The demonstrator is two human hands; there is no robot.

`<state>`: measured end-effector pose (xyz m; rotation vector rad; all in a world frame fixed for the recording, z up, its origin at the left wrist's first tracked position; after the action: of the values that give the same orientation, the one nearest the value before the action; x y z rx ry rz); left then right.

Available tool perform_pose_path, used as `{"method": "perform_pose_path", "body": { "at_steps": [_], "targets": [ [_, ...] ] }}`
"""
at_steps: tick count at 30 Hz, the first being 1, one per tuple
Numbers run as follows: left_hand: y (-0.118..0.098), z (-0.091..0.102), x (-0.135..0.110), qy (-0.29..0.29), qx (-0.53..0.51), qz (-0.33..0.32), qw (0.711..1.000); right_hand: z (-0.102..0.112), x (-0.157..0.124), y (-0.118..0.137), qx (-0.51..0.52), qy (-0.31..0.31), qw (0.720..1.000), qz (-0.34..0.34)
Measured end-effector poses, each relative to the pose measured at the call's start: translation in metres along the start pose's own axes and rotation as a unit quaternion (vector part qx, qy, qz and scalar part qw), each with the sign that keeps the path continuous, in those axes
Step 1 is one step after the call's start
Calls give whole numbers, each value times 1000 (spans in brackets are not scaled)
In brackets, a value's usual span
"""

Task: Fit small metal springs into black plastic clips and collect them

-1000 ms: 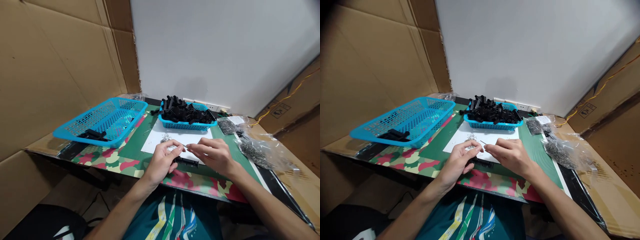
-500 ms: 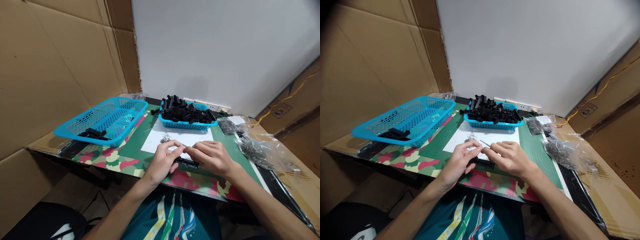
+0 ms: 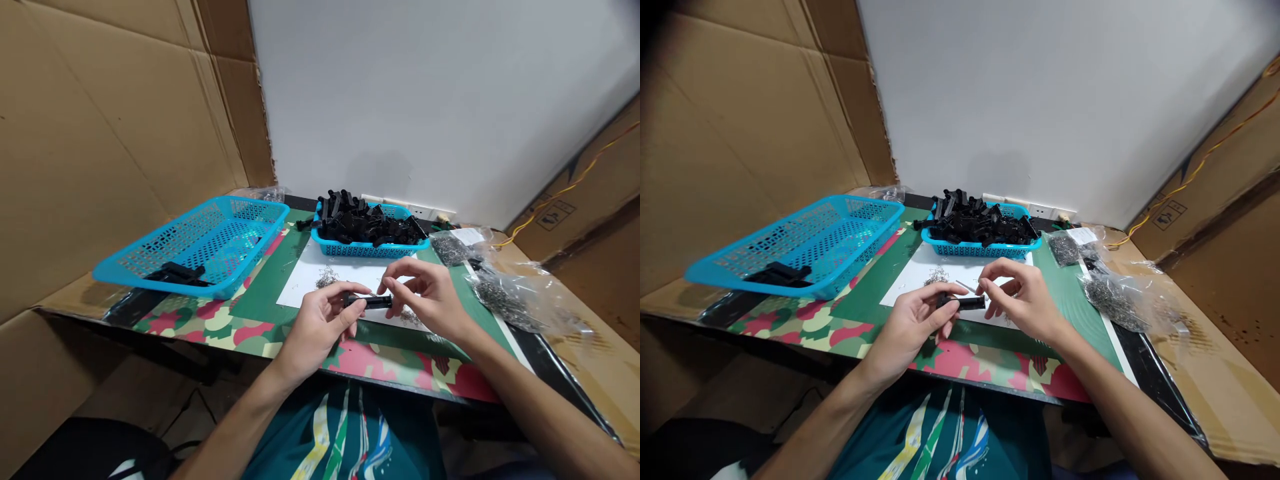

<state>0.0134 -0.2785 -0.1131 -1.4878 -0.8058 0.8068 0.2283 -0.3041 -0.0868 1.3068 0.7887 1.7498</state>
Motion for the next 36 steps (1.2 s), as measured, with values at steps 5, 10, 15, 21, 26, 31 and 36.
{"method": "perform_pose_path", "body": {
  "at_steps": [5, 10, 15, 21, 26, 31, 36],
  "targets": [
    [2, -4, -8, -76, 159, -81, 981, 4, 5, -5, 43, 17, 998, -38],
    [7, -7, -10, -94, 263, -95, 956, 9, 9, -9, -34, 52, 994, -92],
    [9, -8, -8, -93, 324, -102, 936, 15, 10, -10, -130, 113, 981, -85],
    [12, -10, -9, -61, 355, -110, 926, 11, 10, -13, -170, 154, 969, -88],
    [12, -12, -13, -34, 362, -76, 928, 5, 10, -12, -176, 179, 963, -92],
    [13, -11, -15, -30, 371, -65, 926, 4, 10, -14, -199, 178, 960, -86],
    [16, -10, -16, -21, 386, -75, 919, 3, 8, -17, -232, 168, 956, -64]
  ]
}}
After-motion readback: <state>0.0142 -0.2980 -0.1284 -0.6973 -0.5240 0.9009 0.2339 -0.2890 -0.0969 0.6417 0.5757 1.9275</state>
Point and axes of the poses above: each hand's wrist, its own x-axis towards the middle knuckle, its own z-axis out of the back of the hand, y = z × x, the point moved 1 cm from there along x, towards the middle knuckle, and after that the axes turned 9 degrees about z, right-handed, at the moved point
